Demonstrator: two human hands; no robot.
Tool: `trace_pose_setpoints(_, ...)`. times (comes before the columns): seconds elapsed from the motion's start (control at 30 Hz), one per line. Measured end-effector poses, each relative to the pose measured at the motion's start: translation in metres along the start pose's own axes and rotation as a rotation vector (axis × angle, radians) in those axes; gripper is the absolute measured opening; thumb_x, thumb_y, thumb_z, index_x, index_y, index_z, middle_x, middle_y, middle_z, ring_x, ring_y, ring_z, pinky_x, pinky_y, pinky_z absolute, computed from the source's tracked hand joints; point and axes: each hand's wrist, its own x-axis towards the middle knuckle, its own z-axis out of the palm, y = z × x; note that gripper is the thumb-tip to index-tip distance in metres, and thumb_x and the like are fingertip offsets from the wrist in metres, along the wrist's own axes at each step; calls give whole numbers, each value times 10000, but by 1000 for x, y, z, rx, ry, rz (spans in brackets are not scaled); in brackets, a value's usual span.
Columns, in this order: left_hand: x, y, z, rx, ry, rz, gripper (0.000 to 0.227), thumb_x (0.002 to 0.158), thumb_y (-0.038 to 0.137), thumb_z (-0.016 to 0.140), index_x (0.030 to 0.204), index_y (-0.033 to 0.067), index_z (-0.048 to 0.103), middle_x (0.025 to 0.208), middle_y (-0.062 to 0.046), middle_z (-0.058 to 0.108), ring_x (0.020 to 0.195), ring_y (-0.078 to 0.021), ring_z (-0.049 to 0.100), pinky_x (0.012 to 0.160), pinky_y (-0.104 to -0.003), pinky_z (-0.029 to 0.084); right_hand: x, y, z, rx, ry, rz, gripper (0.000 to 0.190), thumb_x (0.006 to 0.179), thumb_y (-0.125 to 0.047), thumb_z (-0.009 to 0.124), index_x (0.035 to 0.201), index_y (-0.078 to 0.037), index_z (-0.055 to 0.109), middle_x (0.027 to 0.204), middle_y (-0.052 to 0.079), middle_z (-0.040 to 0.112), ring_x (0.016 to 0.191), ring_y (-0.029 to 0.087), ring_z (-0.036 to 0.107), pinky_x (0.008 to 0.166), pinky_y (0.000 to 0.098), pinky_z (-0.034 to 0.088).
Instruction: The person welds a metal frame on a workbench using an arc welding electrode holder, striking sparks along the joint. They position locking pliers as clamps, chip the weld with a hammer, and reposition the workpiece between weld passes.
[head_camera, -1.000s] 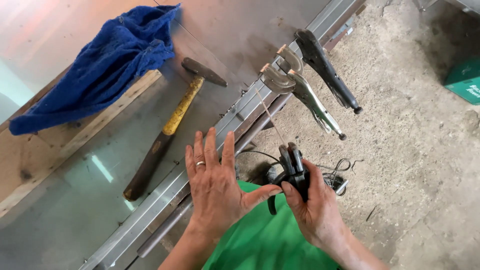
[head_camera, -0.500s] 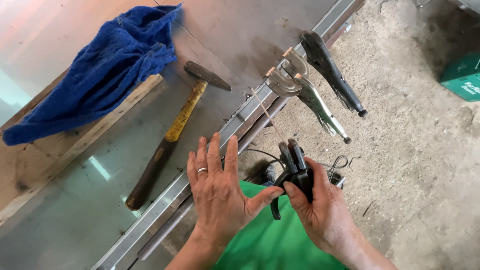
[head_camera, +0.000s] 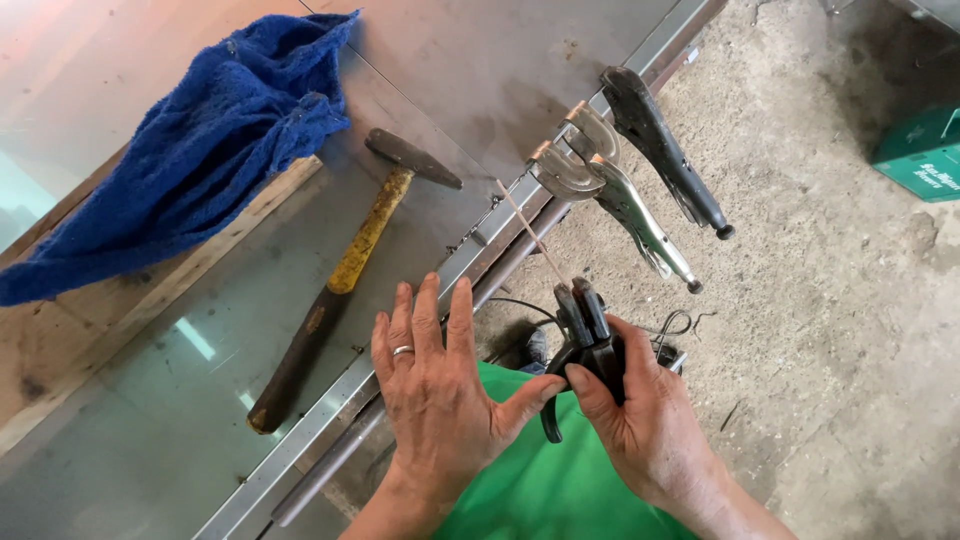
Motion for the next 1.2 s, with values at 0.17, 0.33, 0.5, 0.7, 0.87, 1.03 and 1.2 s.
trace_pose_setpoints(0.17,1,0,-1,-11,1,-2,1113,813,855,524,1453,-56,506,1483,-291,489,1435,-487,400,1182,-609,225,2,-2,-1,1,-5,-2,676,907,-380,609,1452,-37,403,685,89,716,595,185,707,550,342,556)
trace_pose_setpoints(0.33,3,1,-1,-17,6,-5,1124,798,861,530,1446,-57,512,1481,-294,489,1431,-492,403,1180,-613,228,1,-2,-3,-12,2,15,685,897,-394,608,1449,-42,406,716,105,743,631,211,752,566,357,569)
trace_pose_setpoints(0.5,3,4,-2,-22,-1,-11,1162,770,887,521,1457,-50,515,1484,-303,487,1427,-503,404,1180,-628,229,-3,-7,-11,-50,-20,60,661,894,-404,598,1444,-76,434,744,121,758,689,266,722,595,394,574)
trace_pose_setpoints(0.7,5,7,-7,-63,-20,0,1252,704,935,501,1463,-61,508,1483,-368,448,1431,-575,358,1186,-683,191,-7,-19,-31,-97,34,36,615,878,-382,606,1396,-82,468,798,125,773,762,291,737,628,410,584)
trace_pose_setpoints(0.87,4,4,-6,-83,-38,-14,1246,728,924,496,1448,-93,498,1485,-378,449,1436,-585,354,1189,-685,195,-1,-41,-36,-189,-4,100,631,903,-464,603,1403,-109,457,788,133,776,786,307,745,644,423,580)
trace_pose_setpoints(1.03,3,2,-6,-89,-41,-19,1219,758,902,501,1445,-105,494,1481,-375,463,1433,-580,360,1186,-685,193,-2,-22,-35,-204,-21,59,598,960,-448,592,1417,-86,462,832,110,754,798,296,745,652,417,581)
trace_pose_setpoints(1.2,3,1,-4,-88,-44,-20,1199,774,894,506,1437,-105,496,1483,-376,463,1433,-578,360,1187,-681,193,1,-37,-32,-200,10,78,600,905,-458,604,1374,-103,481,760,138,766,740,327,780,623,432,568)
